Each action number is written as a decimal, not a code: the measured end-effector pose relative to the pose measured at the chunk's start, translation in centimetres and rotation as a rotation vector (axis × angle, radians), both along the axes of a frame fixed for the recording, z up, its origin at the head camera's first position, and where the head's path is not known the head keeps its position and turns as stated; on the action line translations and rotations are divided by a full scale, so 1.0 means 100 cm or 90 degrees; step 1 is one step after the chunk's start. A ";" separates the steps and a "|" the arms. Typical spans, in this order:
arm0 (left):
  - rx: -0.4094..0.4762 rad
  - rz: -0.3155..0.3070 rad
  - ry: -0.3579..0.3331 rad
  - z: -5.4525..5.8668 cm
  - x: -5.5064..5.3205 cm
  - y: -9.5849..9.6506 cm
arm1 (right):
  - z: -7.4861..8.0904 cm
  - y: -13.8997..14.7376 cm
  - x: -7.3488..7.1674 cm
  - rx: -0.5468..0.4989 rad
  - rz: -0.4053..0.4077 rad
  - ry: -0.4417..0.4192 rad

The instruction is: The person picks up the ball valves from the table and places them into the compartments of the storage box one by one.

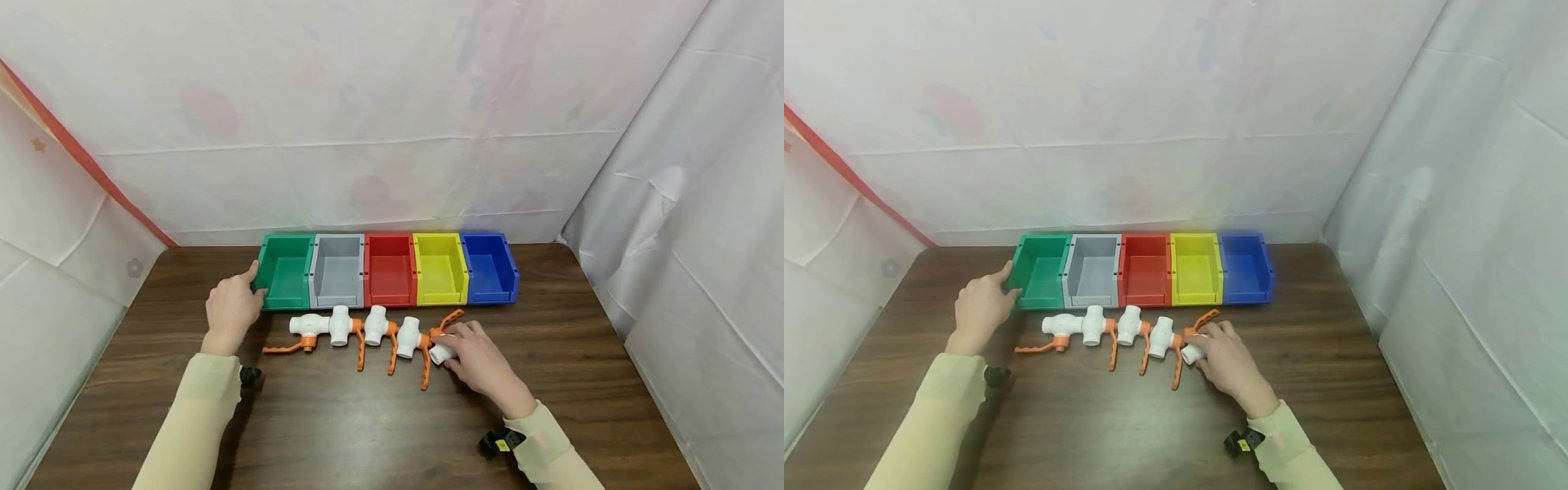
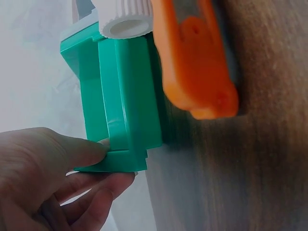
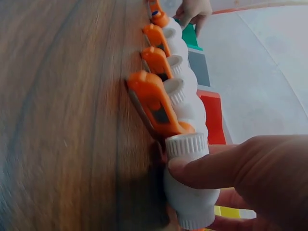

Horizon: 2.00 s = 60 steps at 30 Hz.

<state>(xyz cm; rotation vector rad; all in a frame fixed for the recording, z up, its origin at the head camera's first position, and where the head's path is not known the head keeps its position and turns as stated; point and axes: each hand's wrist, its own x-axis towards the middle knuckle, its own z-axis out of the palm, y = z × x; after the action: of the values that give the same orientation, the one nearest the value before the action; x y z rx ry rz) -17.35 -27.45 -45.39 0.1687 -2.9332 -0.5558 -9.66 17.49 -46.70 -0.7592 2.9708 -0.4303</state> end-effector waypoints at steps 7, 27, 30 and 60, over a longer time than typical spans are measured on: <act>-0.001 0.002 -0.002 -0.001 0.000 0.001 | 0.003 -0.001 -0.005 0.034 -0.021 -0.027; 0.008 0.011 -0.017 -0.001 0.002 -0.003 | 0.004 0.007 0.001 0.038 -0.043 -0.055; 0.009 0.011 -0.017 -0.001 0.001 -0.002 | 0.005 0.009 0.002 0.020 -0.060 -0.040; 0.013 0.015 -0.010 -0.004 0.001 -0.001 | 0.026 0.031 -0.028 -0.301 -0.287 0.156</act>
<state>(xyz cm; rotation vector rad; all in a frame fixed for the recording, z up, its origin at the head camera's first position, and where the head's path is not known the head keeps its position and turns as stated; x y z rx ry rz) -17.20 -27.55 -45.76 0.2108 -2.9373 -0.5845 -12.46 20.56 -44.06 -0.1449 3.3016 -1.1699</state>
